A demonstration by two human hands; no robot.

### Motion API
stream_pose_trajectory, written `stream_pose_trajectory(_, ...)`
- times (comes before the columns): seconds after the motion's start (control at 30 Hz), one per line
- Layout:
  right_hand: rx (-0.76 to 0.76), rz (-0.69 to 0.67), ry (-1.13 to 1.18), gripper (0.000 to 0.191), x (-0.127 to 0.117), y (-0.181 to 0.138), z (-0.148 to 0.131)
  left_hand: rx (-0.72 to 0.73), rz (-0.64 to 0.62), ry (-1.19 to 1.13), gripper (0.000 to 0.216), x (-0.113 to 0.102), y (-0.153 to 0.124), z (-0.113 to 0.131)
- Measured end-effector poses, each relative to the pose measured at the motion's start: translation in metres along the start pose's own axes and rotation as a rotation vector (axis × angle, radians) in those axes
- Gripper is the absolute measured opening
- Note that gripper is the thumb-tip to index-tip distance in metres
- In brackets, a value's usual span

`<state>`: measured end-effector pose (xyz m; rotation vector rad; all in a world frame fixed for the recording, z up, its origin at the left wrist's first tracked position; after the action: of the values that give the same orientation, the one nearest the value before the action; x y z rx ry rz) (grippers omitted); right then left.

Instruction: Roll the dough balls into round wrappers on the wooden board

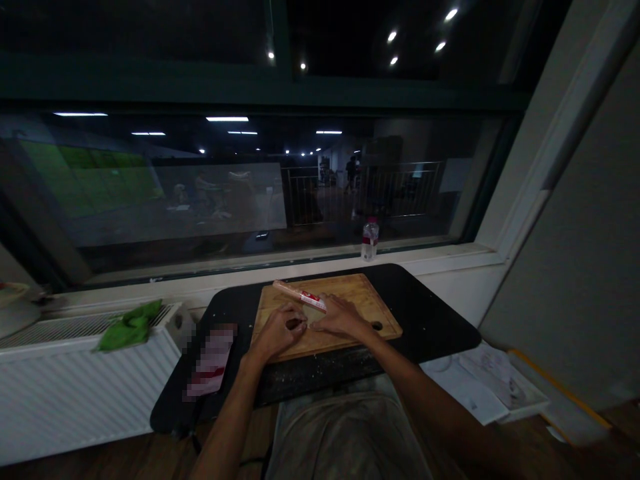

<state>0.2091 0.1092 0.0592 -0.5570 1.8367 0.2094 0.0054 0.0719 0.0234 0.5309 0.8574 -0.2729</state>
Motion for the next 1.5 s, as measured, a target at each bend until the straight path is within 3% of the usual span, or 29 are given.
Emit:
stream_pose_trajectory(0.27,0.057,0.028,-0.068,0.075,0.006,0.000,-0.008,0.020,-0.025,-0.020,0.023,-0.002,0.001,0.006)
stream_pose_trajectory(0.53,0.024,0.053,-0.112,0.076,0.003,-0.010,-0.023,0.002,-0.038,-0.051,0.023,-0.004,0.000,0.007)
stream_pose_trajectory(0.9,-0.053,0.019,-0.098,0.073,0.007,-0.002,-0.006,0.037,-0.053,-0.025,0.027,-0.005,-0.003,0.008)
stream_pose_trajectory(1.2,-0.082,-0.066,-0.122,0.056,-0.002,0.002,-0.008,0.062,-0.170,0.421,0.030,0.000,-0.023,0.028)
stream_pose_trajectory(1.5,-0.066,-0.072,-0.104,0.045,-0.008,0.002,-0.008,-0.002,-0.231,0.660,0.033,0.018,-0.017,0.053)
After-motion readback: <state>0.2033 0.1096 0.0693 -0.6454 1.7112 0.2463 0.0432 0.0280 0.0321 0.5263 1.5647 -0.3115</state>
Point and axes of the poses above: each hand's wrist, its own y-axis towards the middle knuckle, its own x-axis out of the palm, z = x × y, the point moved 3 cm from there along y, towards the middle knuckle, and after that the axes turned 12 degrees about -z, right-handed, at the moved point
